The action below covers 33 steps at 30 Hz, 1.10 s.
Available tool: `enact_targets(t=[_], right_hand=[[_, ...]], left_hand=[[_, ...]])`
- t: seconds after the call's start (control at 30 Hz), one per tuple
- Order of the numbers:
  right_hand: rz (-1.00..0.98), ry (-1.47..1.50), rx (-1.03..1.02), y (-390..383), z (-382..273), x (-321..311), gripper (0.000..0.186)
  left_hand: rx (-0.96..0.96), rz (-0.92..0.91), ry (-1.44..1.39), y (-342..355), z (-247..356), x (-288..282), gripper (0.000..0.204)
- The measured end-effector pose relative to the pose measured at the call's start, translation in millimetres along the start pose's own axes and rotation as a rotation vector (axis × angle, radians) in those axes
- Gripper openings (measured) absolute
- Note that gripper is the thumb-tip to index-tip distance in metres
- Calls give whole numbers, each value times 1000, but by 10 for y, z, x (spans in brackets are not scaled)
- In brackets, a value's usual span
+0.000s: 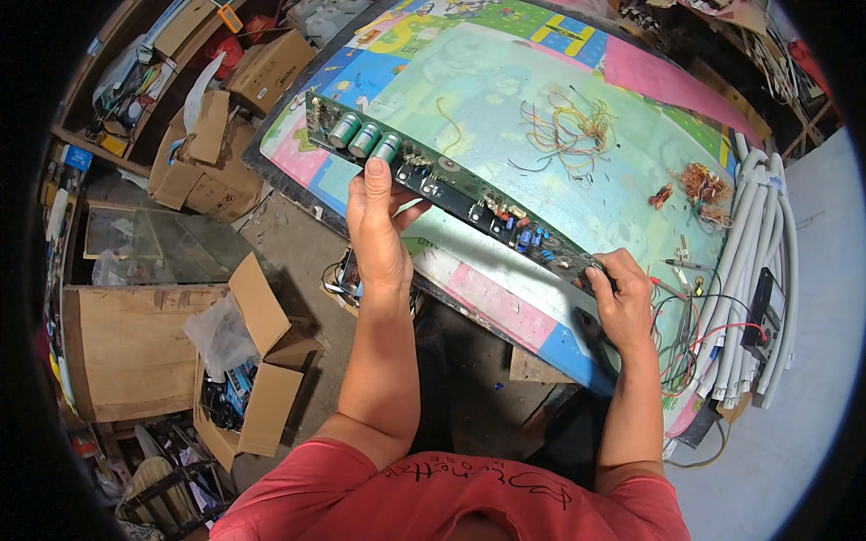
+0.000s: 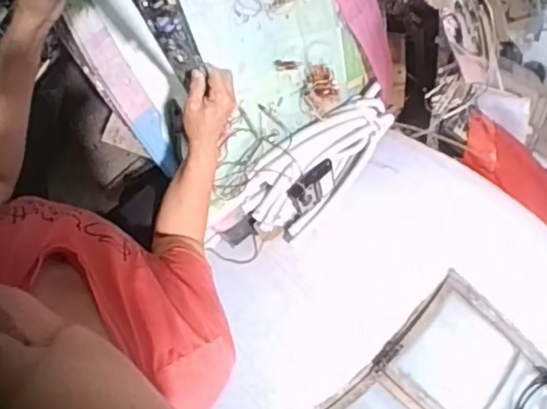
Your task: The person works at a cluttered table, handling a green circuit board and small copper wire coils. They pick up and inspect the board, manipulate the coils, and use scissors to cut a yellow wire. The person also briefly adjusts the camera and rubs their hands.
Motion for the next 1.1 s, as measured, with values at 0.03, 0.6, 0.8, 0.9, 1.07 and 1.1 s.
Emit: enact_targets(t=[0.03, 0.6, 0.8, 0.9, 1.07, 1.1], right_hand=[[1, -3, 0, 0, 5, 2, 11], [-32, 0, 38, -3, -32, 11, 13], [-65, 50, 49, -19, 18, 31, 12], [-62, 53, 49, -15, 19, 31, 11], [-30, 31, 19, -20, -5, 48, 10], [-16, 19, 5, -19, -17, 49, 10]], left_hand=[[1, -1, -3, 0, 2, -1, 57], [-45, 12, 66, 3, -41, -13, 54], [-8, -14, 95, -4, -78, 22, 54], [-3, -3, 83, 3, -112, 3, 52], [-62, 14, -57, 17, -124, -26, 33], [-81, 18, -82, 13, -105, -16, 30]])
Point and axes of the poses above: each hand's wrist, its own y-axis towards the middle knuckle, its own x-axis out of the palm, z = x × y, the point moved 1 cm from there along y, towards the middle knuckle, and after that the axes turned 9 degrees about x, right-handed, at the moved point
